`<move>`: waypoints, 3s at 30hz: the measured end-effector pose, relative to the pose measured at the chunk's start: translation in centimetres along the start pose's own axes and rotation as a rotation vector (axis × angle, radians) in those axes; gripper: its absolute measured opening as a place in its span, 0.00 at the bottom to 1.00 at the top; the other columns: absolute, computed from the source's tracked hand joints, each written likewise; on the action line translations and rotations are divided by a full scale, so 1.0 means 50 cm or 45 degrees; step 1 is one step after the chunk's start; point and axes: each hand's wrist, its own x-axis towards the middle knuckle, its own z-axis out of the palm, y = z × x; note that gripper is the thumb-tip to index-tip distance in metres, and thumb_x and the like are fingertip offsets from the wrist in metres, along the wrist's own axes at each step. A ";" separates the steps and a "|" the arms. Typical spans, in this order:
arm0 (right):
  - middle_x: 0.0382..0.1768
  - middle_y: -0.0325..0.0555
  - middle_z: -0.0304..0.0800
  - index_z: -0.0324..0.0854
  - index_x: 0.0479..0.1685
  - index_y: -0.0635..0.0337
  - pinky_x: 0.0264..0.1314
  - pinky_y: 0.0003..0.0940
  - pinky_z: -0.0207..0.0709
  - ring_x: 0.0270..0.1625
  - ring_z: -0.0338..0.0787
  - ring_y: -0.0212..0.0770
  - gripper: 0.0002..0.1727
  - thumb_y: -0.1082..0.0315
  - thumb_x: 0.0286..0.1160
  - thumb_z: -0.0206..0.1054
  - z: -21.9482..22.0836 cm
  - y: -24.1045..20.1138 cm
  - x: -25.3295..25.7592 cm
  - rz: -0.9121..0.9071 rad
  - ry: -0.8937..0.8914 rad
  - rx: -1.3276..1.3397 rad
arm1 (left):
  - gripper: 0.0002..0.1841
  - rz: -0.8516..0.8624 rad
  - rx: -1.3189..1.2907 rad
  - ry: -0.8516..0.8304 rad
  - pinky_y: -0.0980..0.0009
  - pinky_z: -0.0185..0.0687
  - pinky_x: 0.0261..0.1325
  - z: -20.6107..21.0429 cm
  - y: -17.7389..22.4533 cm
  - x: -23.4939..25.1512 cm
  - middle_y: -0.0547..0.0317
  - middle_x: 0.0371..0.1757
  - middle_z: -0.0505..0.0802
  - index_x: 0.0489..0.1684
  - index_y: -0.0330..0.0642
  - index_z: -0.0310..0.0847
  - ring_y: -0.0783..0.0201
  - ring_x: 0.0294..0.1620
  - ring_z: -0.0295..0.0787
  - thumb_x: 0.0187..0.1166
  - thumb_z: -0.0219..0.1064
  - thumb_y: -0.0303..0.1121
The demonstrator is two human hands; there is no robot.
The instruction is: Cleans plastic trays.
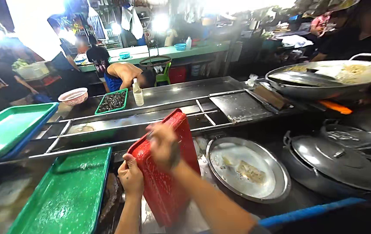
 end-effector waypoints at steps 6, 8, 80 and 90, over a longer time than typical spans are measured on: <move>0.61 0.49 0.92 0.86 0.57 0.62 0.72 0.51 0.78 0.67 0.88 0.45 0.19 0.67 0.80 0.52 -0.051 0.173 0.068 0.248 -0.044 0.021 | 0.29 0.019 -0.107 -0.024 0.75 0.92 0.33 -0.057 0.011 -0.048 0.71 0.21 0.92 0.22 0.52 0.85 0.75 0.25 0.92 0.94 0.44 0.50; 0.52 0.49 0.91 0.78 0.52 0.62 0.57 0.46 0.83 0.55 0.90 0.42 0.14 0.70 0.80 0.49 -0.060 0.226 0.089 0.380 0.034 0.343 | 0.27 0.049 -0.180 -0.038 0.74 0.93 0.37 -0.074 0.012 -0.057 0.73 0.25 0.93 0.26 0.57 0.86 0.76 0.29 0.93 0.91 0.47 0.57; 0.39 0.39 0.85 0.81 0.49 0.61 0.39 0.25 0.82 0.36 0.84 0.28 0.09 0.65 0.81 0.62 -0.214 0.198 0.061 0.034 0.264 0.418 | 0.14 -0.717 -0.263 -0.329 0.66 0.93 0.51 -0.379 -0.192 -0.078 0.64 0.44 0.98 0.46 0.55 0.90 0.70 0.46 0.95 0.82 0.61 0.49; 0.35 0.40 0.92 0.91 0.28 0.49 0.48 0.41 0.85 0.44 0.91 0.41 0.13 0.53 0.77 0.72 -0.025 -0.108 0.027 -0.582 -0.040 -0.008 | 0.31 -0.186 -0.439 -0.498 0.69 0.91 0.52 -0.013 0.005 -0.007 0.68 0.41 0.95 0.48 0.54 0.85 0.72 0.46 0.93 0.91 0.37 0.62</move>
